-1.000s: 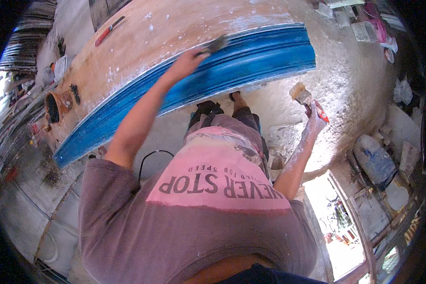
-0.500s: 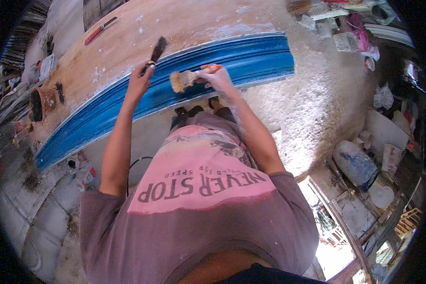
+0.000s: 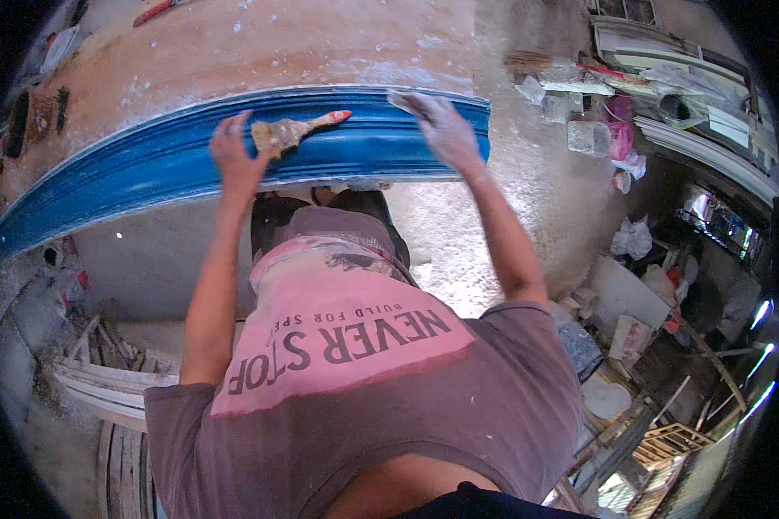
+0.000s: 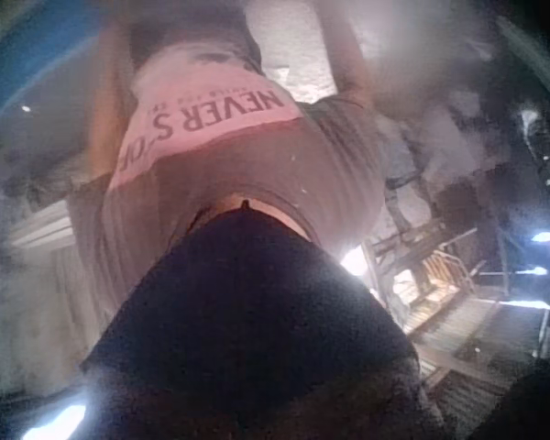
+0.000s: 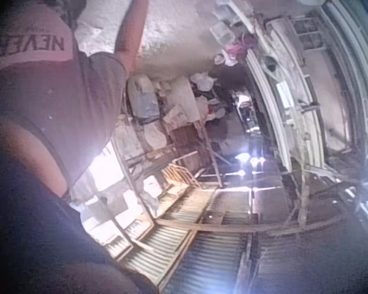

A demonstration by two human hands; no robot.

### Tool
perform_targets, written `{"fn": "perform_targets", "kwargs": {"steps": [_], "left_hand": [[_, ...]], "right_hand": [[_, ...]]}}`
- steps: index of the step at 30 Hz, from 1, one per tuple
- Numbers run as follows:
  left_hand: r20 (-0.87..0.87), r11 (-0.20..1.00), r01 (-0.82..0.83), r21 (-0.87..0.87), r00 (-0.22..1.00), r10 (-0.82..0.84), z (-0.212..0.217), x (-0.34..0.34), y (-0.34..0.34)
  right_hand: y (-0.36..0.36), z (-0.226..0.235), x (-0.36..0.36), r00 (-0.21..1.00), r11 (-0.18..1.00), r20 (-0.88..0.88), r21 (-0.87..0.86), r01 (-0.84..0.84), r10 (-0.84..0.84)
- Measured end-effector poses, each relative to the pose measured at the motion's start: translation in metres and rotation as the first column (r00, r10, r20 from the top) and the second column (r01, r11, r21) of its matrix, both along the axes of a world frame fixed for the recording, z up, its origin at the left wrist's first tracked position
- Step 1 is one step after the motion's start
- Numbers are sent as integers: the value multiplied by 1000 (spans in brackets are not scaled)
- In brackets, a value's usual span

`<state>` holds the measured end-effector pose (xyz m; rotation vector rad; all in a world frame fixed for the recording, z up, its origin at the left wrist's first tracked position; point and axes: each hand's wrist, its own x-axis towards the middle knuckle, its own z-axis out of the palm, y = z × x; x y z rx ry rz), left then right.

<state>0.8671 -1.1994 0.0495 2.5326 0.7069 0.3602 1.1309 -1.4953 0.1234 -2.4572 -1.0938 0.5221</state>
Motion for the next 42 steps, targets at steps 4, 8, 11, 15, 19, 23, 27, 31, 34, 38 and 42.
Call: {"fn": "perform_targets", "kwargs": {"steps": [4, 8, 11, 15, 19, 23, 27, 31, 34, 38, 42], "left_hand": [[-114, 998, 15, 63, 993, -8, 8, -14, 11], [-213, 973, 213, 84, 958, -191, 22, 8, -12], [-265, 983, 169, 66, 953, -146, 8, 6, -15], [-304, 991, 129, 17, 945, -118, 11, -2, -10], [-224, 999, -29, 21, 974, 34, 10, -28, 3], [-141, 905, -343, -252, 938, 316, 2, -66, 18], [-3, 460, -382, -802, 772, 635, 7, -79, 17], [76, 190, -144, -971, 568, 819, 12, -95, 20], [156, 223, -79, -972, 493, 856, 10, -101, 23], [286, 325, -61, -944, 342, 895, -13, -87, 48], [389, 525, -477, -705, 358, 849, -16, -58, 93]], "right_hand": [[-83, 3, 65, 996, 931, 26, -358, -71, 85], [-111, 4, 97, 978, 869, 46, -469, -160, 205], [-113, 1, 106, 980, 880, 71, -456, -134, 186], [-109, -10, 111, 977, 886, 46, -432, -168, 208], [-100, -32, 117, 960, 899, 30, -360, -251, 280], [-15, -41, 77, 904, 893, 66, -204, -401, 421], [61, -36, 36, 892, 863, -19, -246, -442, 452], [22, -7, 69, 882, 844, -157, -258, -471, 444], [6, -11, 81, 805, 800, 35, -148, -582, 592], [106, -20, 15, 799, 745, -37, -340, -574, 600], [142, -35, -12, 763, 766, 96, -159, -623, 640]]}}
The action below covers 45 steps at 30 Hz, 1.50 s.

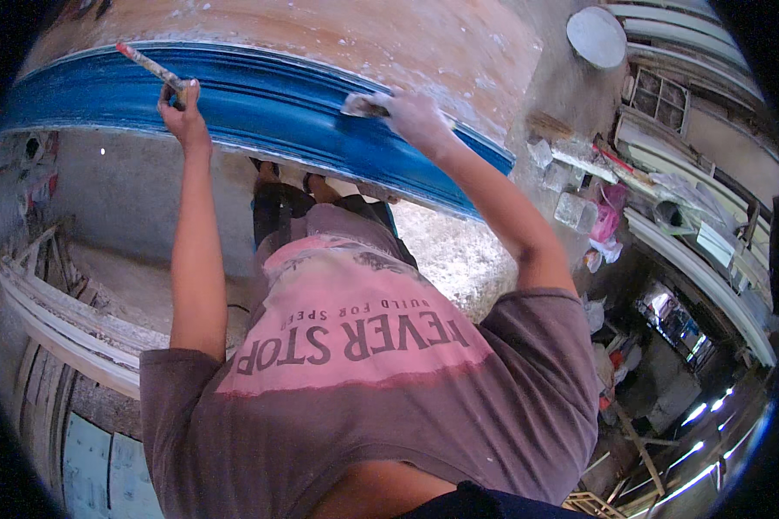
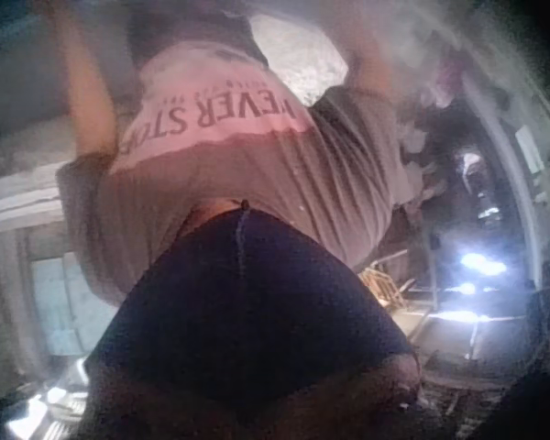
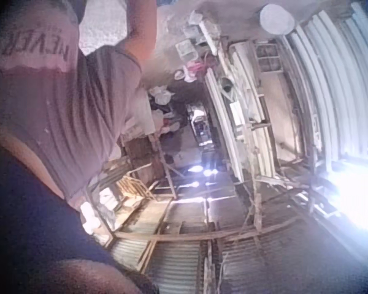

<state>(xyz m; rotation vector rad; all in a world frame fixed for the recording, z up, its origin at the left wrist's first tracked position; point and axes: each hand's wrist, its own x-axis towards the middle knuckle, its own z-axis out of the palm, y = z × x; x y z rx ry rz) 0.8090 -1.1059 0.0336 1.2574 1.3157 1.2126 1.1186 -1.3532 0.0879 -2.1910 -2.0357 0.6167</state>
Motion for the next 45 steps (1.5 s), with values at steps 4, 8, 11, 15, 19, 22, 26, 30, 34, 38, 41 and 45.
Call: {"fn": "perform_targets", "kwargs": {"steps": [4, 8, 11, 15, 19, 22, 26, 30, 34, 38, 41, 45], "left_hand": [[-297, 967, -61, 246, 945, 135, -31, -15, 37], [-341, 936, -121, 331, 909, 239, -62, -20, 47], [-352, 923, -145, 356, 894, 276, -64, -14, 41], [-404, 940, -83, 330, 888, 220, -64, -27, 53], [-441, 907, -96, 411, 849, 290, -66, -19, 43], [-344, 906, -140, 400, 893, 290, -79, -18, 48], [-406, 919, -72, 388, 882, 240, -80, -22, 51], [-466, 903, -82, 423, 835, 294, -76, -27, 55], [-447, 912, -109, 396, 844, 295, -76, -27, 48], [-455, 913, -87, 398, 846, 279, -72, -17, 46], [-469, 893, -99, 440, 822, 322, -72, -18, 47], [-459, 907, -123, 403, 830, 317, -67, -16, 46]], "right_hand": [[-95, -3, 69, 999, 997, 26, -73, 25, -23], [-71, -6, 51, 997, 988, -7, -139, 69, -71], [18, -12, -13, 978, 990, -169, -85, 110, -123], [44, -5, -25, 970, 981, -195, -152, 117, -146], [-93, 1, 62, 990, 974, -44, -192, 123, -133], [-109, 12, 72, 966, 897, -41, -383, 221, -255], [26, -15, -25, 979, 979, -122, -150, 141, -160], [63, -17, -69, 963, 972, -134, -71, 226, -234], [-72, 9, 10, 925, 914, -78, -206, 350, -372], [-234, 18, 111, 858, 805, 100, -304, 509, -504], [-213, 23, 115, 916, 883, 68, -248, 400, -396], [-145, 8, 76, 949, 943, 46, -107, 316, -312]]}}
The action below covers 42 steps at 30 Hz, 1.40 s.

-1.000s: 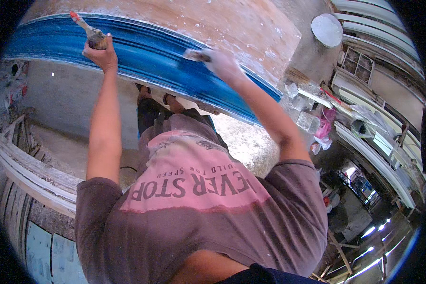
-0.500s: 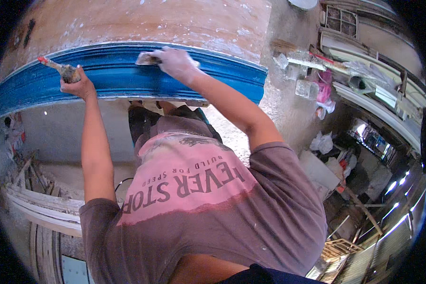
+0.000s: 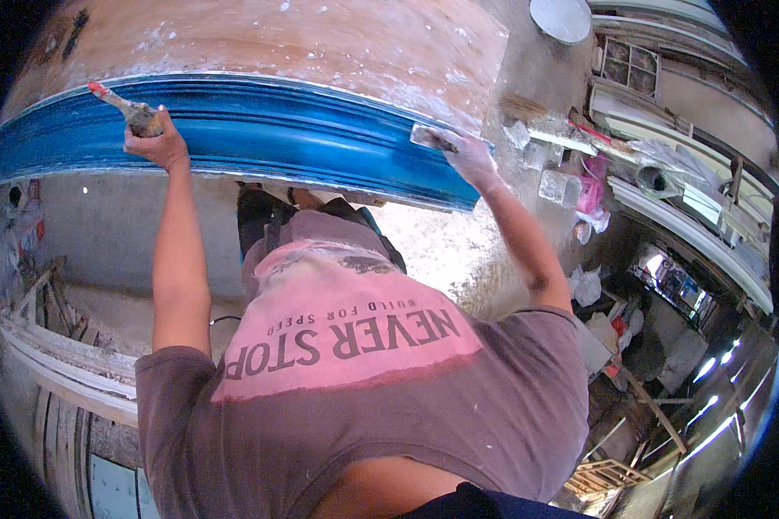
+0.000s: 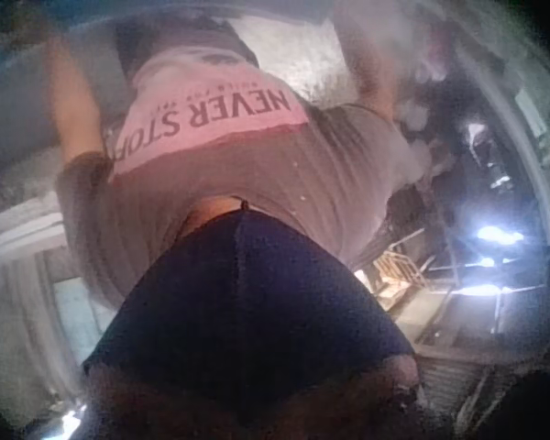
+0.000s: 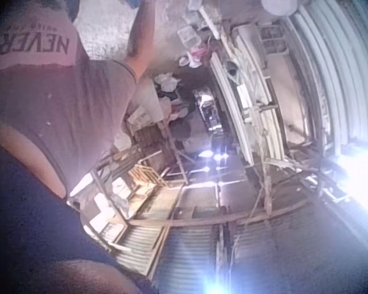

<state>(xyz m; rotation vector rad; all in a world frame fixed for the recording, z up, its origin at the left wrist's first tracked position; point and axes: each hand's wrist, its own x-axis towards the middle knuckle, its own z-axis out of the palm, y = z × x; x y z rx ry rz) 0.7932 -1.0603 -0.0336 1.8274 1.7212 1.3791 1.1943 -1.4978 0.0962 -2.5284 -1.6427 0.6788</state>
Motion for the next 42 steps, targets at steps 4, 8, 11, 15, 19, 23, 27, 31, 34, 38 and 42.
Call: {"fn": "perform_targets", "kwargs": {"steps": [4, 8, 11, 15, 19, 23, 27, 31, 34, 38, 42], "left_hand": [[-8, 999, 0, 39, 1000, 0, 1, -2, -1], [-11, 998, 10, 55, 1000, -9, 2, -3, -4], [31, 999, 50, 1, 998, -50, 7, 0, -3], [45, 1000, 28, 7, 999, -28, 3, -4, -6], [107, 999, 28, -43, 994, -23, 2, -1, -7], [98, 999, 41, -21, 994, -39, 6, -4, -9], [241, 997, 73, -24, 968, -66, 7, -1, -3], [389, 993, 90, -74, 920, -54, 13, -1, -15], [491, 988, 111, -105, 870, -46, 3, -4, -18], [720, 986, 121, -113, 694, -3, 18, -21, -20], [747, 984, 148, -98, 664, -26, 38, -73, -13]], "right_hand": [[35, -13, -15, 995, 993, -96, 114, -16, 27], [136, 2, -69, 997, 991, -61, -115, -63, 56], [184, -22, -93, 985, 986, -65, 61, -153, 157], [146, -6, -73, 988, 995, -115, 32, -99, 102], [124, -4, -56, 987, 997, -151, -39, -70, 63], [273, -9, -144, 943, 987, -294, 65, -144, 157], [338, -38, -180, 945, 961, -191, 138, -241, 264], [215, -45, -111, 910, 990, -398, 120, -74, 116], [207, -6, -110, 970, 992, -239, -111, -61, 33], [345, 16, -198, 912, 992, -406, -77, -97, 58], [477, -41, -251, 932, 957, -229, -9, -290, 280]]}}
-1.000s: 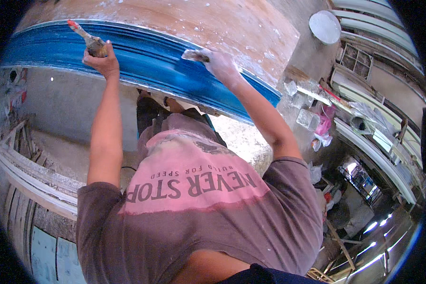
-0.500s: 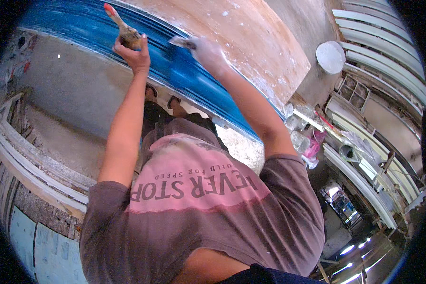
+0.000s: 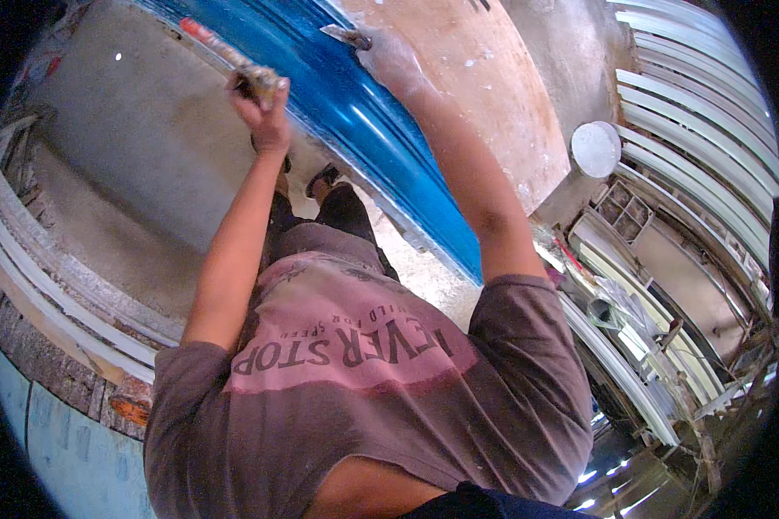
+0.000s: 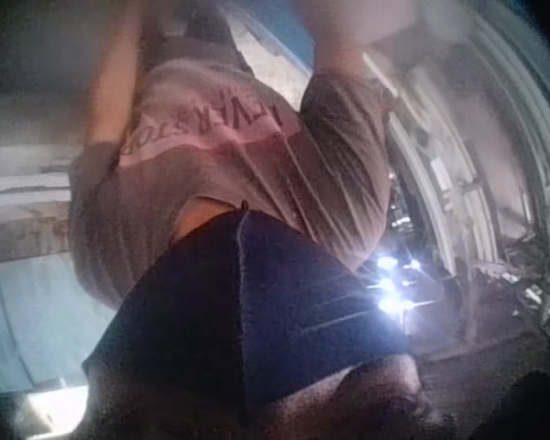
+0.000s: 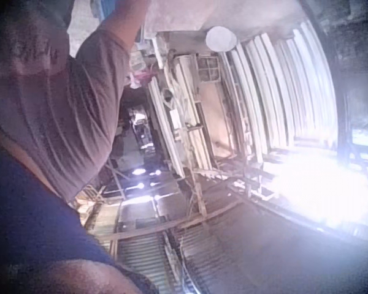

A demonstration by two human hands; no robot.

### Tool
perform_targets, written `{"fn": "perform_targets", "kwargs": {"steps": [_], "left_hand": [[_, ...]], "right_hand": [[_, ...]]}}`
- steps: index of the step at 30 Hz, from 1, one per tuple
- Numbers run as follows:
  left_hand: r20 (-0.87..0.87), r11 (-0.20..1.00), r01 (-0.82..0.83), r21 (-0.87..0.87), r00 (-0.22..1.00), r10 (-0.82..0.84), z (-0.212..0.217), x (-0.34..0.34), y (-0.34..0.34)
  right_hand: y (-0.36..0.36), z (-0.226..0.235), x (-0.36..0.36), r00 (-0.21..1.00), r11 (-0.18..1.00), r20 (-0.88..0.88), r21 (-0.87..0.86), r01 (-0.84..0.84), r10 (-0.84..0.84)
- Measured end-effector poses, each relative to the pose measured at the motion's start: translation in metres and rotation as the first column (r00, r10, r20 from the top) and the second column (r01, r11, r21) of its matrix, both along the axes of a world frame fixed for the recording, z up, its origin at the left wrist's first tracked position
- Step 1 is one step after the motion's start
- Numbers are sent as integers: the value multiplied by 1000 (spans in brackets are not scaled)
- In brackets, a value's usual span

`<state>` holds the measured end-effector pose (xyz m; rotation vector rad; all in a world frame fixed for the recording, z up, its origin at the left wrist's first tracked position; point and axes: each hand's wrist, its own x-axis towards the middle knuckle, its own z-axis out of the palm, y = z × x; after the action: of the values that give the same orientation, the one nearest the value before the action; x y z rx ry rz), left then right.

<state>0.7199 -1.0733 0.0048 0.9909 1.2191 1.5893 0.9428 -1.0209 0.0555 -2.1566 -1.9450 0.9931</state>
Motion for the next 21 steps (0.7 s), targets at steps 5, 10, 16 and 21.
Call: {"fn": "perform_targets", "kwargs": {"steps": [5, 10, 16, 21], "left_hand": [[-106, 973, -224, -57, 970, 217, -52, -166, 7], [-261, 855, -514, -71, 837, 482, -56, -275, 0], [-140, 737, -653, -173, 757, 638, -34, -296, 1], [-111, 831, -509, -224, 861, 497, -35, -268, 22]], "right_hand": [[-112, 28, 37, 997, 997, -46, 41, 69, -67], [-270, 39, 124, 939, 962, 277, -119, 245, -205], [-31, 19, -18, 996, 993, -75, 111, -34, 42], [138, 46, -139, 990, 988, -118, 142, -57, 74]]}}
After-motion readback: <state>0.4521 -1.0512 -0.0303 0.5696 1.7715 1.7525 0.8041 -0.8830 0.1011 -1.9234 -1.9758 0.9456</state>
